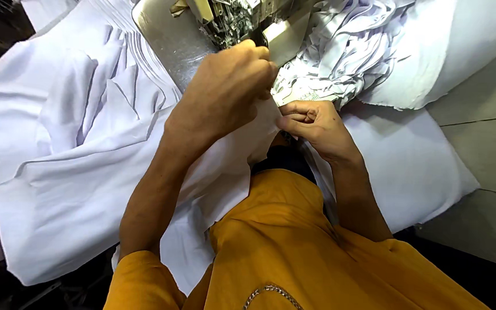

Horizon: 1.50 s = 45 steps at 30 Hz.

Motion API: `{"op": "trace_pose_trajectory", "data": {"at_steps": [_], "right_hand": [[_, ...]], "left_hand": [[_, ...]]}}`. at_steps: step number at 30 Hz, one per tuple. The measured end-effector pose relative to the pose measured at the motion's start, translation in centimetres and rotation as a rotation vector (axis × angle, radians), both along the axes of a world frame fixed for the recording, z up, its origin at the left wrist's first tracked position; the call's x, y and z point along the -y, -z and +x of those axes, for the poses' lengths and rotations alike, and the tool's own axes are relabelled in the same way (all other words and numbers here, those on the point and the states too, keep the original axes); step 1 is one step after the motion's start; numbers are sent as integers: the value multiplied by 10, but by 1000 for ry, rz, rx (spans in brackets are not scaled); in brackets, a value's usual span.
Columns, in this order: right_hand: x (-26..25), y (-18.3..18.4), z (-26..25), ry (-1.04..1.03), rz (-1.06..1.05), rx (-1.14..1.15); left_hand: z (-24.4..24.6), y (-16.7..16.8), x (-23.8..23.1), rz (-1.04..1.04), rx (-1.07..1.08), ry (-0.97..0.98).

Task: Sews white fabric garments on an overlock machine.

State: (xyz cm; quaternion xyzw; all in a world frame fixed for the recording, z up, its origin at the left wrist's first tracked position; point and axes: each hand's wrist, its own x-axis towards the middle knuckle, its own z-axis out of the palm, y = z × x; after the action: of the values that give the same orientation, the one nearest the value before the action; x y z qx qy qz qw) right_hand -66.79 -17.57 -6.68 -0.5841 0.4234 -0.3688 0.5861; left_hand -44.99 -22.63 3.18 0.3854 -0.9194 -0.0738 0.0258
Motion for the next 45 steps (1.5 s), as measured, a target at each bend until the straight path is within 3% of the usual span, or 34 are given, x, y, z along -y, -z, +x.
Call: {"op": "trace_pose_trajectory", "data": {"at_steps": [4,13,19,21,24,27,31,39,45], "right_hand": [[-5,0,-1,-4,-1,33],[1,5,2,2,-9,33],[2,10,3,-2,16,31],[2,11,4,-5,27,34],[2,11,4,-1,35,39],[3,11,4,0,39,38],[5,9,6,4,55,16],[6,4,20,-65,45,6],[2,2,16,-50,1,16]], "left_hand": [[17,-8,8,-56,-82,-64],[20,24,9,-380,-189,-174],[15,49,3,-755,-358,-328],[15,46,-4,-793,-393,-374],[16,35,-36,-590,-431,-385],[13,51,-52,-414,-400,-398],[11,73,-59,-391,-338,-436],[27,66,-85,-321,-253,-584],[33,58,-79,-226,-390,-589]]}}
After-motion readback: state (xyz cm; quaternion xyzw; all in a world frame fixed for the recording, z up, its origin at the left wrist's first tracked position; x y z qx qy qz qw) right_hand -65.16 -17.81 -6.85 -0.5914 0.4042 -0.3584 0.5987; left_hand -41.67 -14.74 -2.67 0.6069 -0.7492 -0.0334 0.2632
